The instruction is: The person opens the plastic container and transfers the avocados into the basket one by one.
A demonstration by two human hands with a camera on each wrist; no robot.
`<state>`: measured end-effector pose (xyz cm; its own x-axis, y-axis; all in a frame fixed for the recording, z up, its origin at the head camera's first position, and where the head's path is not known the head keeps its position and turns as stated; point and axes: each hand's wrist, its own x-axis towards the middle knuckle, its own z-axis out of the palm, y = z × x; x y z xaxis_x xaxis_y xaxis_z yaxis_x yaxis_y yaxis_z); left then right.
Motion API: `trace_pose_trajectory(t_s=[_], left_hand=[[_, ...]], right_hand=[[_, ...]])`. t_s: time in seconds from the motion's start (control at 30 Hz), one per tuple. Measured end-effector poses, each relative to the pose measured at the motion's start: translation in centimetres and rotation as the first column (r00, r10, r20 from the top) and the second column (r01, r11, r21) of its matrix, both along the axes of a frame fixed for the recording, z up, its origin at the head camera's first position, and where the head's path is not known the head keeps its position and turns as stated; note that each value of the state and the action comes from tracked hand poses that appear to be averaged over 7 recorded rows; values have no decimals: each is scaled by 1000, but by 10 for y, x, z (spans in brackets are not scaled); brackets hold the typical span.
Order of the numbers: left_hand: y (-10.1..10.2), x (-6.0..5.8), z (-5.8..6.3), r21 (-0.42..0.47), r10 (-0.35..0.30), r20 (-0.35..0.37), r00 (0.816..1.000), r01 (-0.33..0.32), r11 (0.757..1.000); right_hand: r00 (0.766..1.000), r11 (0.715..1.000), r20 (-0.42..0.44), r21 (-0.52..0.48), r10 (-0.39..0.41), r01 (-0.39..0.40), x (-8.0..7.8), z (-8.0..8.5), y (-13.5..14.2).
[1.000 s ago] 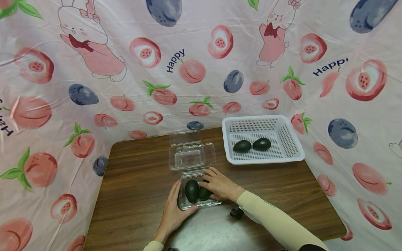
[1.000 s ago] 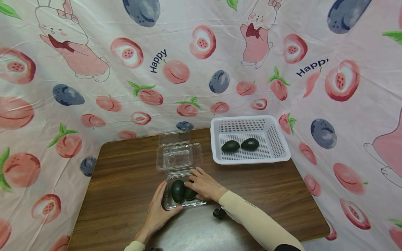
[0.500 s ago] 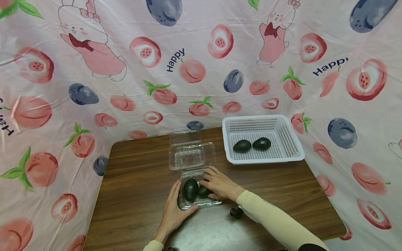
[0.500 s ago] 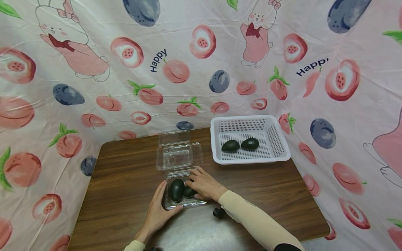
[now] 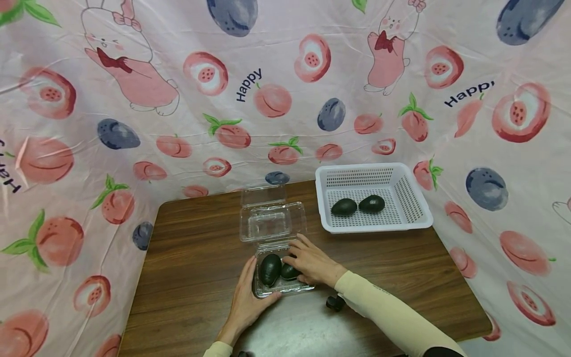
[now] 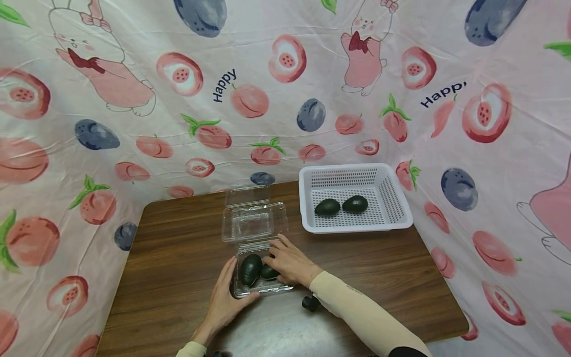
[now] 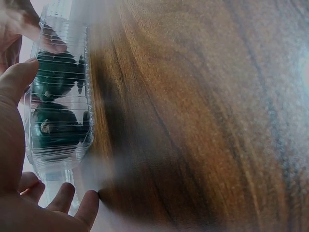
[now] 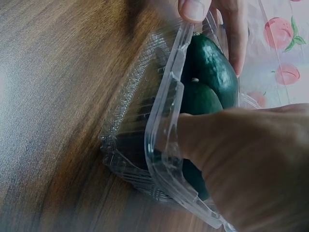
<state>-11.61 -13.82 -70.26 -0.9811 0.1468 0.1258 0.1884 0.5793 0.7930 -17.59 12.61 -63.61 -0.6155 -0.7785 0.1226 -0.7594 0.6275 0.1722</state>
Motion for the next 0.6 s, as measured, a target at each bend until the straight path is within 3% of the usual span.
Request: trace_pose_trajectory(t_s=[0.27,0.6], left_hand=[[1,0,-1,10,-12,8,1000,12,1000],[1,0,-1,13,-7,-3,1000,7,1000]], right_hand=[[1000,1000,16,12,-17,17,0,0,0],[997,991,73,-135,6,4,-4,1,5]])
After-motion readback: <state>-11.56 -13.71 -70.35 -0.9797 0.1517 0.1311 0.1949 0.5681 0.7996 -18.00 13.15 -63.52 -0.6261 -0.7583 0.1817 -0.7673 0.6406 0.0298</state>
